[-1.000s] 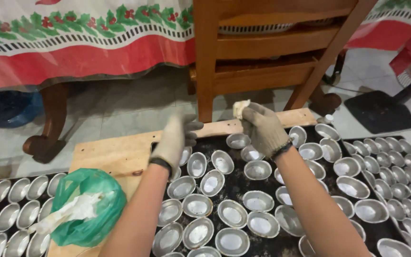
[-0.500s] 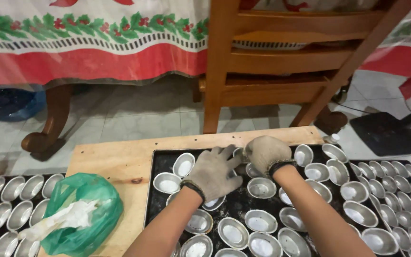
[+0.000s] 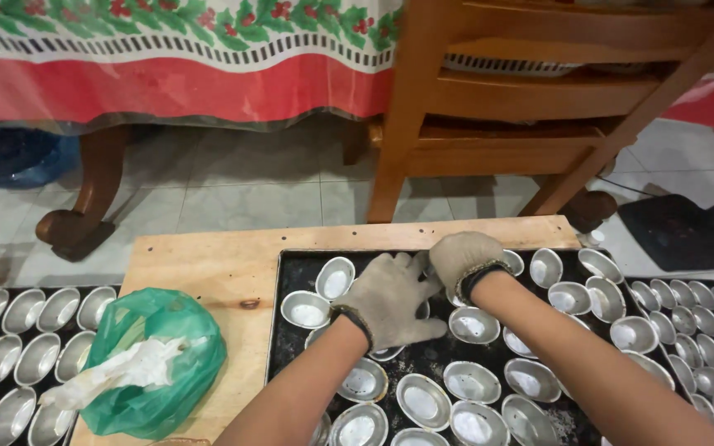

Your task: Greasing small metal baking molds with a cloth and grease on a production table

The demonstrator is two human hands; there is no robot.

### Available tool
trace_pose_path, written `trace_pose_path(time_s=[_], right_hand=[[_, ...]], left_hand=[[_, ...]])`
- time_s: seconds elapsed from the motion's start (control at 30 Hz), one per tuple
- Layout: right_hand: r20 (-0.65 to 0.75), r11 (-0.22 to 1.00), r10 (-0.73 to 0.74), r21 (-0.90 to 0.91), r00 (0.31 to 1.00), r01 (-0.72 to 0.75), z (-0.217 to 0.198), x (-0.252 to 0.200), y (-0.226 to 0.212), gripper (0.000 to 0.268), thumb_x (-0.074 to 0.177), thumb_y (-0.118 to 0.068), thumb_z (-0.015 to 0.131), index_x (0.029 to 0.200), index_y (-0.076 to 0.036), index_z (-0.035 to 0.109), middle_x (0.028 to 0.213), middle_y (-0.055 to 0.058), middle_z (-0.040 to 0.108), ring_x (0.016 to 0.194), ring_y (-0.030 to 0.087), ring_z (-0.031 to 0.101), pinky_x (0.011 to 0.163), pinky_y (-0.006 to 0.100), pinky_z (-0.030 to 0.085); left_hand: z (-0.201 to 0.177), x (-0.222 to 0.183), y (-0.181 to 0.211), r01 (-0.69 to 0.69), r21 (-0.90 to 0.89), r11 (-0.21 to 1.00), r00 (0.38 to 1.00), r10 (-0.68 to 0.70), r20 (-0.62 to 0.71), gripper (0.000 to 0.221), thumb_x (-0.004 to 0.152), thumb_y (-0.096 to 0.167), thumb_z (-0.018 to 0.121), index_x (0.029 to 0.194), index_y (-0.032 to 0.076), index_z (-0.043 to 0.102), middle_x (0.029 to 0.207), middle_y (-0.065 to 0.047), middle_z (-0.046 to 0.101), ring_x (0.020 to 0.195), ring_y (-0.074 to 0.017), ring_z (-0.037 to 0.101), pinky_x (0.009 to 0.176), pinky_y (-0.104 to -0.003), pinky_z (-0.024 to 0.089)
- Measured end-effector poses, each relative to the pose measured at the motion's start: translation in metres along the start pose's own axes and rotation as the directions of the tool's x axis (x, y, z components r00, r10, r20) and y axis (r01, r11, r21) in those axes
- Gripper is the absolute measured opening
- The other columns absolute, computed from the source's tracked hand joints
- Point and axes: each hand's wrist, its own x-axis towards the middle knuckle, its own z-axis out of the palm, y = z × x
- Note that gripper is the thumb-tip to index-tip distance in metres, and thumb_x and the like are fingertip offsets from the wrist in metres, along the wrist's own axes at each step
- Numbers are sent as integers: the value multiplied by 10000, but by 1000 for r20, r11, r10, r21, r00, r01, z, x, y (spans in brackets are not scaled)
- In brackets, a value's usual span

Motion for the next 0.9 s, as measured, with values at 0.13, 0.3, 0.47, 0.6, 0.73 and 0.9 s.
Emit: trace_pose_path(time_s=[0.13, 0.3, 0.47, 0.6, 0.73, 0.9], right_hand=[[51, 991, 68, 116, 996, -74, -7, -7, -2, 294, 926, -145, 532, 1029, -126, 806, 1049, 92, 794, 1092, 330, 734, 879, 518, 599], [125, 985, 95, 135, 988, -112, 6, 5, -1, 314, 893, -217, 558, 1091, -159, 794, 1176, 73, 777, 1199, 321, 694, 917, 537, 585], [259, 946, 124, 261, 958, -194, 5, 11, -4, 444, 961, -243, 509, 1337, -53, 650, 1417, 157, 627, 1385, 376, 517, 1113, 568, 452], [257, 922, 89, 345, 962, -177, -3, 22, -7, 408, 927, -220, 532, 1275, -61, 674, 1343, 145, 651, 1322, 350, 551, 1082, 539, 473], [225, 869, 37, 474, 974, -142, 5, 23, 3, 358, 876, -185, 565, 1184, -73, 711, 1232, 126, 686, 1228, 311, 602, 1037, 494, 503], [176, 802, -13, 589, 984, -95, 20, 22, 19, 312, 825, -151, 599, 1092, -85, 747, 1122, 108, 722, 1134, 272, 653, 992, 450, 534]], left_hand=[[7, 5, 1, -15, 12, 1000, 999, 15, -38, 906, 808, 838, 216, 1410, 267, 582, 1404, -74, 563, 1224, -273, 561, 865, -358, 437], [10, 5, 3, 5, 23, 1000, 999, -4, -54, 904, 792, 850, 230, 1395, 281, 589, 1381, -75, 572, 1199, -263, 573, 849, -359, 442], [3, 0, 0, 10, -86, 996, 999, -13, -40, 879, 791, 832, 284, 1421, 293, 576, 1510, -108, 501, 1232, -320, 578, 881, -386, 478], [1, -6, -1, 22, -124, 992, 999, -27, -37, 844, 800, 815, 288, 1426, 322, 563, 1545, -93, 476, 1256, -314, 567, 914, -389, 478], [-1, -9, -1, 39, -136, 990, 999, -43, -26, 767, 842, 764, 328, 1427, 330, 569, 1561, -76, 463, 1241, -310, 576, 918, -387, 479], [-5, -7, -1, 33, -97, 995, 999, -35, -22, 742, 831, 774, 349, 1393, 352, 589, 1536, -68, 469, 1205, -313, 589, 915, -379, 492]])
